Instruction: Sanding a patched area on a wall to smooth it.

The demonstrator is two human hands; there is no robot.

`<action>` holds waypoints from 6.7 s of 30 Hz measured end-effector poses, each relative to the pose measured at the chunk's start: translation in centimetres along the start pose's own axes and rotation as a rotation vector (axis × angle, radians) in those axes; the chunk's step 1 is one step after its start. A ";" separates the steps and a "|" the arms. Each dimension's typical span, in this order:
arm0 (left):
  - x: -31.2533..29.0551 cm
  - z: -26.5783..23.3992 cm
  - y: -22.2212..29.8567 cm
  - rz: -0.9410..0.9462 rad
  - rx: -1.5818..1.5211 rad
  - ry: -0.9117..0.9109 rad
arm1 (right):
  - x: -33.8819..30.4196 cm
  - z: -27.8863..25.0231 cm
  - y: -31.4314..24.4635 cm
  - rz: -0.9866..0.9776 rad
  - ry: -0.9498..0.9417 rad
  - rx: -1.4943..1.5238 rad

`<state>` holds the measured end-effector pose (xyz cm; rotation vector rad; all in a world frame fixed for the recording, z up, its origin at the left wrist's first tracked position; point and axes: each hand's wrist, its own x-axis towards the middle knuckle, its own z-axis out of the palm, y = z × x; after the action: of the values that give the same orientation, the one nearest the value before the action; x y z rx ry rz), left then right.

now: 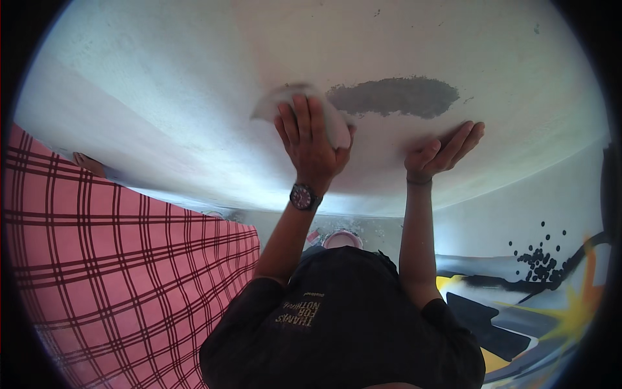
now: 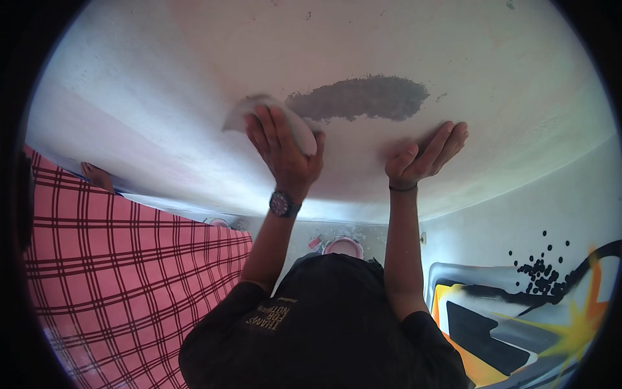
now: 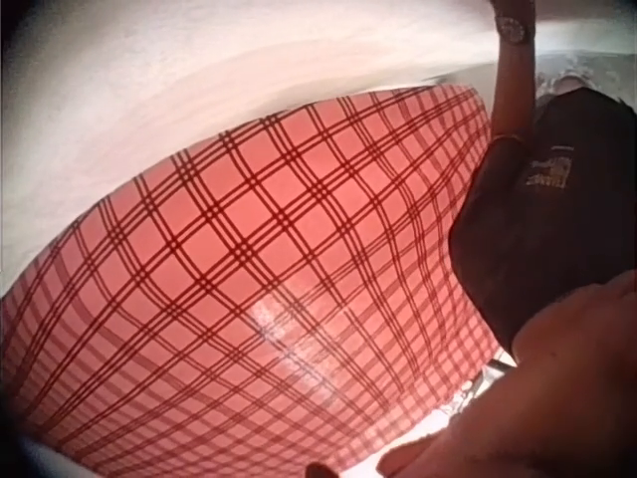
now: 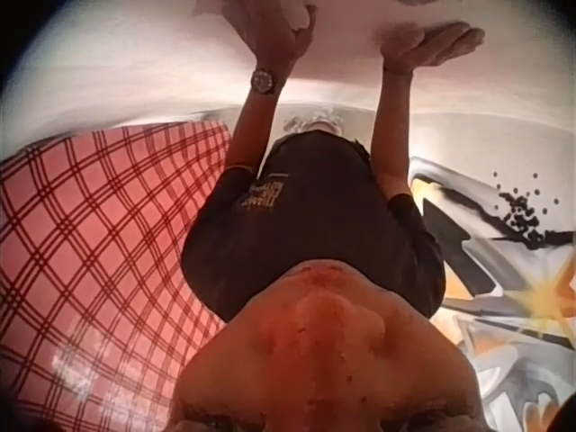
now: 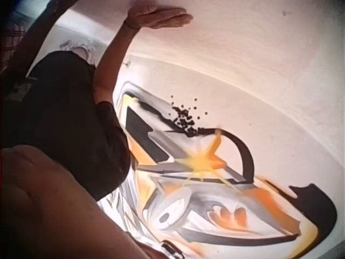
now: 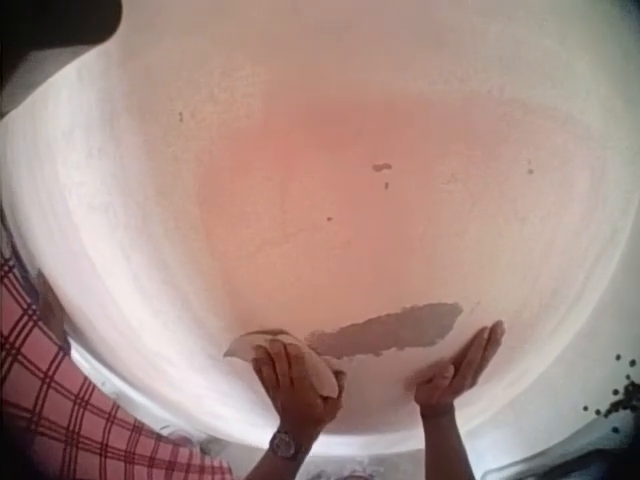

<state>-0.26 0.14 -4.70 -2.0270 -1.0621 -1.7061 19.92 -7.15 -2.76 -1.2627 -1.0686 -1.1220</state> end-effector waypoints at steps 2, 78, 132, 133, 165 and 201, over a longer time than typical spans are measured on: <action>-4.6 0.8 -0.8 -0.008 0.027 -0.023 | 0.2 -0.2 -0.2 0.000 -0.006 0.011; -7.5 2.3 3.4 -0.055 0.087 -0.150 | -0.2 -1.6 2.8 0.022 0.020 0.043; -11.6 4.5 5.4 0.029 0.076 -0.126 | -1.2 -3.1 5.6 0.039 -0.003 0.018; -11.3 4.3 5.3 0.023 0.078 -0.154 | -1.3 -3.1 5.7 0.041 -0.004 0.017; -4.8 2.0 5.8 -0.026 -0.004 -0.132 | -0.8 -2.8 5.3 0.035 -0.032 0.024; -1.0 -0.7 1.0 -0.091 0.021 -0.097 | -0.4 -0.2 0.3 -0.006 -0.011 0.033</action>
<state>-0.14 -1.34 -5.20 -2.0970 -1.2152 -1.6474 20.20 -7.33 -3.22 -1.2415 -1.0957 -1.0993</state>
